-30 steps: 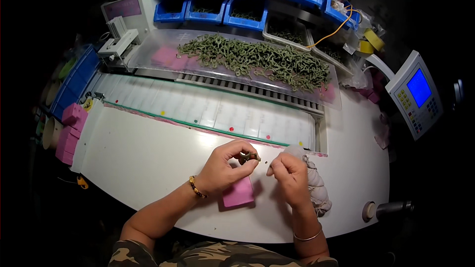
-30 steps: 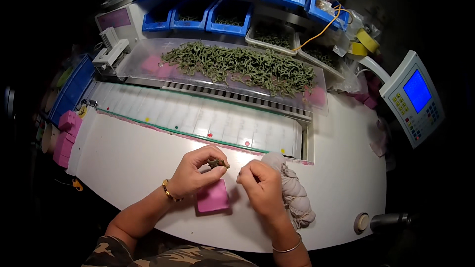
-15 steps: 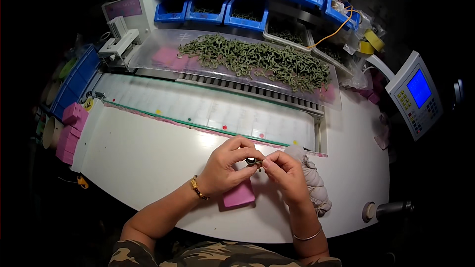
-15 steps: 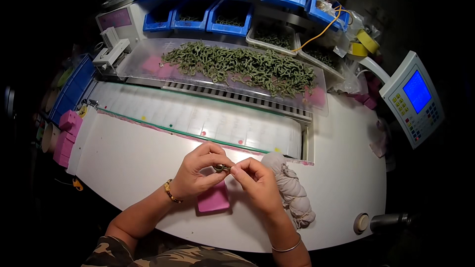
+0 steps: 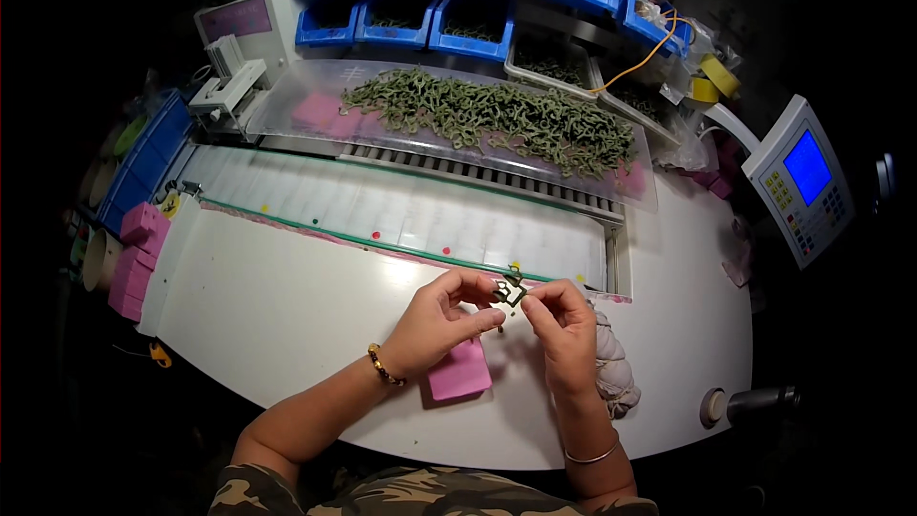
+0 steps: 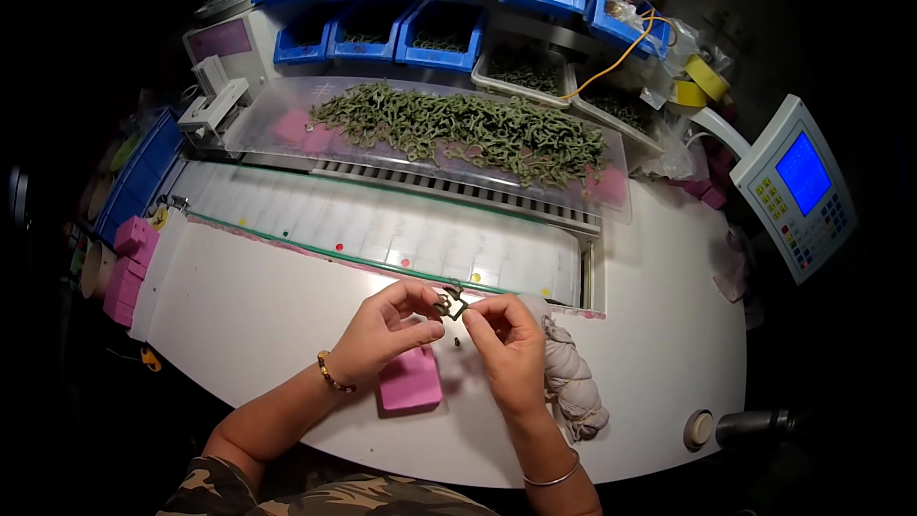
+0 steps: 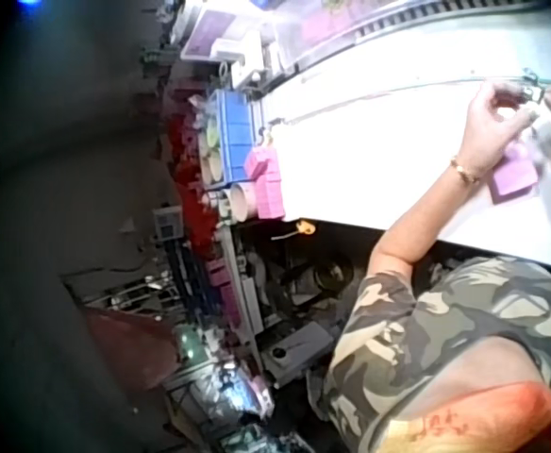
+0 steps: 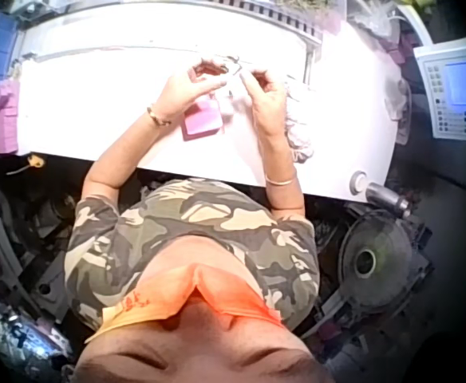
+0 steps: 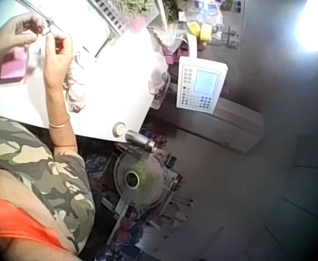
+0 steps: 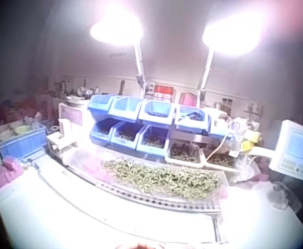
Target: The person assembles small pink cardboard boxes by hand, inserting green and floral decorative elements and using a small white tool to press materials into place. They repeatedly fold box flaps and secure internal components while working at a production station.
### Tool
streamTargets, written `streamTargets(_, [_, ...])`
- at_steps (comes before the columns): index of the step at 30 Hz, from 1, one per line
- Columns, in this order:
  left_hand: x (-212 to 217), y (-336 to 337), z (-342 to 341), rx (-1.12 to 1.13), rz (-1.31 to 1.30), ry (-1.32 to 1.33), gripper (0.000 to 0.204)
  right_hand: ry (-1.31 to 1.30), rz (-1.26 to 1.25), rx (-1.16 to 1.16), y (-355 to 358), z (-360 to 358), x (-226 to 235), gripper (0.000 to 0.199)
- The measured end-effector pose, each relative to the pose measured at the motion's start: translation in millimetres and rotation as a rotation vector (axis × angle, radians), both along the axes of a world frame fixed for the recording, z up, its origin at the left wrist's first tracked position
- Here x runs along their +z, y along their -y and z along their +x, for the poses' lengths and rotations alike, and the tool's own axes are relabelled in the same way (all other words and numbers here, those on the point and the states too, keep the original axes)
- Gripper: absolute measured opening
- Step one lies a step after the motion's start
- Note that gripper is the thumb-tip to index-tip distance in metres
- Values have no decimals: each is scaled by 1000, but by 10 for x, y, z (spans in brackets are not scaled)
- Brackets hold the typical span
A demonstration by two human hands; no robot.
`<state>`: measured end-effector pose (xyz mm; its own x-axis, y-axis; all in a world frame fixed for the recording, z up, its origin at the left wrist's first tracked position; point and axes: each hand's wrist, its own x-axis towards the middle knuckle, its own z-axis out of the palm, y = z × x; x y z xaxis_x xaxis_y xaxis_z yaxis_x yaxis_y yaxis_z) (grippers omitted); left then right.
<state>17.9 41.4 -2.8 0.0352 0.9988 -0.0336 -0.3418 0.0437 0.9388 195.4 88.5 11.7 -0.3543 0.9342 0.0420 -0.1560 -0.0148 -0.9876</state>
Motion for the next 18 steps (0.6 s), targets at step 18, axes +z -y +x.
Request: streamTargets(18, [20,19,1,64,-64,-64,14,133,293,-149,15,-43,-46,8])
